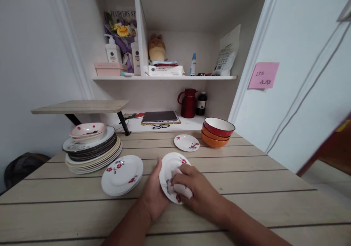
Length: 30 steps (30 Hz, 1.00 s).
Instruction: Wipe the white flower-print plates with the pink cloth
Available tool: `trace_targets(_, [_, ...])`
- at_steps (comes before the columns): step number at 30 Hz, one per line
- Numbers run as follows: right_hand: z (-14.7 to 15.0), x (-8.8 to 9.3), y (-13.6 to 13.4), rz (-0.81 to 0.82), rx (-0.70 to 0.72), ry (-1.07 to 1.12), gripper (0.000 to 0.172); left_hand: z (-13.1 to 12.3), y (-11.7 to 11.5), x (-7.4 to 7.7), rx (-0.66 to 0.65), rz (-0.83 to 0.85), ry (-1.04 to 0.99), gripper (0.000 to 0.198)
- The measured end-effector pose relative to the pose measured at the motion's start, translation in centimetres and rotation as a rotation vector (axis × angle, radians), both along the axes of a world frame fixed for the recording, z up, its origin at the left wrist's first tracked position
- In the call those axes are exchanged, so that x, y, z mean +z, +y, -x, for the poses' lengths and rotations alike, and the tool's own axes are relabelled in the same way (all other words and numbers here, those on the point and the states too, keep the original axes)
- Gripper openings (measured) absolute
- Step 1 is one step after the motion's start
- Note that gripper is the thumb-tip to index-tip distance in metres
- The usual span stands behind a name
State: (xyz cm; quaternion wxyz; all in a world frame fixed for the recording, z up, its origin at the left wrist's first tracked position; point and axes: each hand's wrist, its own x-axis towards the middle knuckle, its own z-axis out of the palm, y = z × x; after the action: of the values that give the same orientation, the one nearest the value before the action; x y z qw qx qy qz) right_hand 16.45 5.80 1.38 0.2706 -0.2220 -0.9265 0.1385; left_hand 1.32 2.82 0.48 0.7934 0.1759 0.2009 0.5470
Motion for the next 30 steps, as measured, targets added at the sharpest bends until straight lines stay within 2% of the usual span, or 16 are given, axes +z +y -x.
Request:
trace_targets(2, [0.1,0.1,0.0,-0.006,-0.028,0.059,0.016,-0.7,-0.2,-0.2,-0.079,0.014,0.008,0.059])
trace_targets(6, [-1.0,0.2,1.8,-0.005,-0.247,0.169,0.016,-1.9,-0.6,-0.3,-0.137,0.013,-0.001,0.056])
trace_targets(11, [-2.6,-0.3,4.2,0.017,-0.354,0.171,0.011,-1.4,-0.5,0.0,-0.087,-0.02,-0.04,0.059])
trace_targets(14, [-2.3,-0.2,3.7,0.046,-0.292,0.116,0.014,-0.5,-0.2,0.3,0.014,-0.055,-0.067,0.06])
trace_targets(18, [-1.0,0.5,1.1,0.074,-0.121,0.018,0.017,0.5,0.1,0.6,0.084,-0.104,-0.091,0.06])
trace_targets(21, [-0.2,0.8,-0.4,0.063,0.01,0.009,0.017,0.3,0.0,0.3,0.0,-0.072,-0.056,0.061])
trace_targets(23, [0.1,0.9,-0.6,0.047,0.036,0.053,0.016,-0.3,-0.2,-0.1,-0.089,-0.03,-0.015,0.061])
trace_targets(26, [-0.5,0.8,0.5,0.024,-0.097,0.167,0.017,-1.3,-0.6,-0.6,-0.154,0.009,0.03,0.058])
trace_targets(30, [-2.0,0.3,3.2,0.026,-0.301,0.24,0.015,-1.6,-0.9,-0.3,-0.164,0.017,0.037,0.061])
